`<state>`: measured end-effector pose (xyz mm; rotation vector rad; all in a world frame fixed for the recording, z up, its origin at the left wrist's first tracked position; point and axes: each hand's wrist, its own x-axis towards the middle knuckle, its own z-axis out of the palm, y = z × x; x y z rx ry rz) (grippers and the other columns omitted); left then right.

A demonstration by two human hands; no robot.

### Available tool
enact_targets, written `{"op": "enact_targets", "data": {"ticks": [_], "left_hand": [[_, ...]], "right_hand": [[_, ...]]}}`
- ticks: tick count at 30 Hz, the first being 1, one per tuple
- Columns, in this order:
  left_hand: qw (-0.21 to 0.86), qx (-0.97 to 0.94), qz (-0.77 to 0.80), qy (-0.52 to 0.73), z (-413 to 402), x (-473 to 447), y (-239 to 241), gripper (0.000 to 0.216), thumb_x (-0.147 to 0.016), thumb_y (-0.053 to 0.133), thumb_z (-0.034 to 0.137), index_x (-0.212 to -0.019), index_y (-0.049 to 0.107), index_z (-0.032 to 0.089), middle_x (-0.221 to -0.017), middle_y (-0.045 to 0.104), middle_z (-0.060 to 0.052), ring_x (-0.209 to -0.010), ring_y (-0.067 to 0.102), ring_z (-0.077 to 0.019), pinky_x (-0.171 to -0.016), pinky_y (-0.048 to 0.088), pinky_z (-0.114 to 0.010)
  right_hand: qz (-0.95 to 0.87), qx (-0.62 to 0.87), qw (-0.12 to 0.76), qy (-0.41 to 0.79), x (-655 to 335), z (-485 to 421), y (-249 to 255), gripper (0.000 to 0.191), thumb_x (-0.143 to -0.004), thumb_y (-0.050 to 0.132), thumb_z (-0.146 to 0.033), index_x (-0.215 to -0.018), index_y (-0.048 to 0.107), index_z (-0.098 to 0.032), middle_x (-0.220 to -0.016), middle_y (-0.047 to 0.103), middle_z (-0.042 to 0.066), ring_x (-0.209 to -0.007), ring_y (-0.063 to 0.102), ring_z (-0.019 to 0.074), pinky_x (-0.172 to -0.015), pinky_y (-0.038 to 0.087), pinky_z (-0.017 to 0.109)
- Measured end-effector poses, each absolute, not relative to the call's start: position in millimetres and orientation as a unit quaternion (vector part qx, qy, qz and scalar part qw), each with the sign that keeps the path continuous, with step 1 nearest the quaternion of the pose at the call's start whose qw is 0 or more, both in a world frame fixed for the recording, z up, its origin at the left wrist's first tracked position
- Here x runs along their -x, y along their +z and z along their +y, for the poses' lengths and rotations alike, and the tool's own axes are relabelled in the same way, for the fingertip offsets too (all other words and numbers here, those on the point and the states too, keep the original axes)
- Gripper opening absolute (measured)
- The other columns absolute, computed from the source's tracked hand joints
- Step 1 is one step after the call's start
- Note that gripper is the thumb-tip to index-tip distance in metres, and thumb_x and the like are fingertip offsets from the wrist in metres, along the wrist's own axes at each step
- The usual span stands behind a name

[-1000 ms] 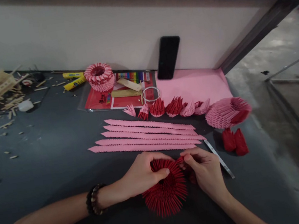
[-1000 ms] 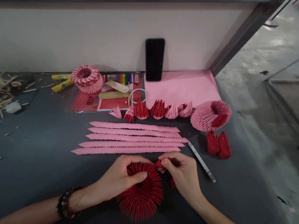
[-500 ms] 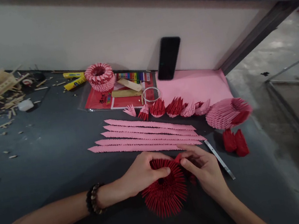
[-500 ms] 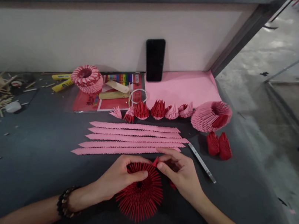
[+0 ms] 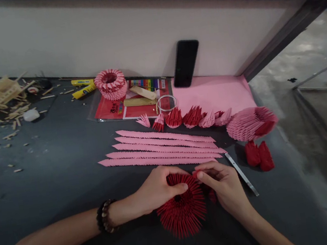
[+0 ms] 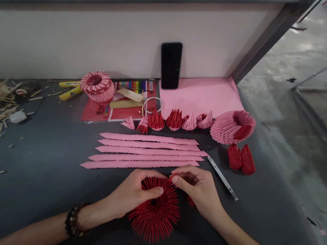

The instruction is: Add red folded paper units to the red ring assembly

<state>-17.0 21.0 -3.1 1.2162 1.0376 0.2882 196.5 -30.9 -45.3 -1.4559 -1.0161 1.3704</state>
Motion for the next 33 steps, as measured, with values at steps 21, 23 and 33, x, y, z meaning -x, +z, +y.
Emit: {"op": "enact_targets", "data": {"ticks": [21,23,33], "left_hand": [[0.794,-0.429,0.411,0.130,20.7,27.2,14.9,0.031,-0.088,0.065,0.021,-0.116,0.074,0.011,-0.117,0.077,-0.010,-0.107,0.070,-0.0213,-0.103,0.049,-0.036],[0.787,-0.439,0.411,0.135,20.0,27.6,14.1,0.030,-0.088,0.064,0.021,-0.115,0.073,0.011,-0.119,0.076,-0.011,-0.108,0.069,-0.0221,-0.103,0.049,-0.036],[0.789,-0.434,0.415,0.131,19.5,28.5,17.1,0.038,-0.086,0.065,0.020,-0.123,0.071,0.011,-0.124,0.075,-0.012,-0.112,0.068,-0.0222,-0.104,0.049,-0.035]], "right_hand": [[-0.463,0.596,0.420,0.504,-191.3,-29.2,-34.4,0.021,-0.079,0.087,-0.042,-0.091,0.084,-0.025,-0.087,0.084,0.006,-0.073,0.078,0.0205,-0.069,0.065,0.032],[-0.472,0.596,0.418,0.496,-190.3,-29.5,-32.1,0.020,-0.080,0.086,-0.042,-0.091,0.085,-0.026,-0.086,0.085,0.006,-0.073,0.079,0.0214,-0.069,0.066,0.033],[-0.482,0.601,0.425,0.476,-191.4,-31.3,-32.1,0.018,-0.082,0.084,-0.042,-0.090,0.085,-0.026,-0.082,0.084,0.005,-0.068,0.077,0.0197,-0.063,0.064,0.031]]}}
